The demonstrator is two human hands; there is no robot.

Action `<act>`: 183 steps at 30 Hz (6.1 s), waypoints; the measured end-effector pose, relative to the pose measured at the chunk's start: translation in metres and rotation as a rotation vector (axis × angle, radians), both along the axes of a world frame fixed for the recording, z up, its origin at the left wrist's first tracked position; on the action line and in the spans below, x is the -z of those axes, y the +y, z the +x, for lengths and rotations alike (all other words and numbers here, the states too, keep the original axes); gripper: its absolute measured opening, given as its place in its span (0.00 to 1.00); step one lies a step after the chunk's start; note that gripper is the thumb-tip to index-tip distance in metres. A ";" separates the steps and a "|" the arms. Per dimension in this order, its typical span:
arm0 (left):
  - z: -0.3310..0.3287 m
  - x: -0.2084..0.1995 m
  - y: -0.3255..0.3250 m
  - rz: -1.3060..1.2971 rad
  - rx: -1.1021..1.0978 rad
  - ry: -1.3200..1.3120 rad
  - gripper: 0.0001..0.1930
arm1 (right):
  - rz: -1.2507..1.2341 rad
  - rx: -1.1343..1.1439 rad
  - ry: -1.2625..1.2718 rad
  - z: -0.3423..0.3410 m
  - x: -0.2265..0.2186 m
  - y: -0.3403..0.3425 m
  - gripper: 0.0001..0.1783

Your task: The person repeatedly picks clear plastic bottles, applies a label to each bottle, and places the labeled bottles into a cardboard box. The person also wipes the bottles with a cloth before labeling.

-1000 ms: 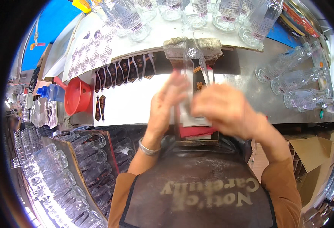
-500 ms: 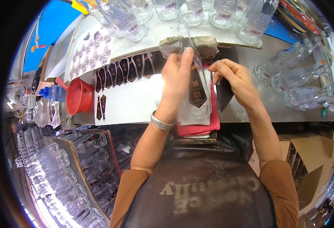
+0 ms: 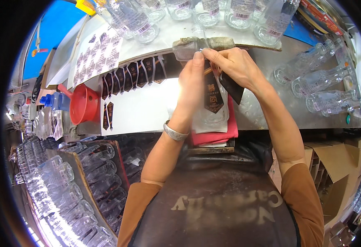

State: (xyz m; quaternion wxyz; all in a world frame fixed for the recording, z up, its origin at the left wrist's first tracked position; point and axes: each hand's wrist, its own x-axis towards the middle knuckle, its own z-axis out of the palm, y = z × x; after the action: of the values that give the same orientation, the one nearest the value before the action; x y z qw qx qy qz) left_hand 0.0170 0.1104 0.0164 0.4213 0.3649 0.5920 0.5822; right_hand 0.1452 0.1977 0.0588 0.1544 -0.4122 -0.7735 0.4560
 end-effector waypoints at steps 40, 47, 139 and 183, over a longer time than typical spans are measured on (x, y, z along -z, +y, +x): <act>-0.046 -0.008 -0.058 0.021 -0.114 -0.218 0.37 | 0.431 -0.588 0.277 0.040 -0.036 -0.086 0.17; -0.035 -0.010 -0.055 0.029 -0.067 -0.107 0.36 | 0.757 -0.129 0.425 0.021 -0.017 -0.021 0.15; -0.332 -0.028 -0.016 0.098 -0.655 1.505 0.28 | 0.222 0.305 0.049 0.061 0.010 -0.075 0.15; -0.082 -0.090 -0.075 0.306 0.090 -0.158 0.13 | -0.248 -0.051 0.575 -0.038 -0.061 -0.068 0.12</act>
State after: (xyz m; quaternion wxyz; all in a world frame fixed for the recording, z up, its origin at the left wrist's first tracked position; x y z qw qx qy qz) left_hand -0.0654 0.0352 0.1069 0.4317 0.4043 0.4446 0.6728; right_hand 0.1069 0.1300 0.1197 0.3041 -0.2624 -0.6467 0.6485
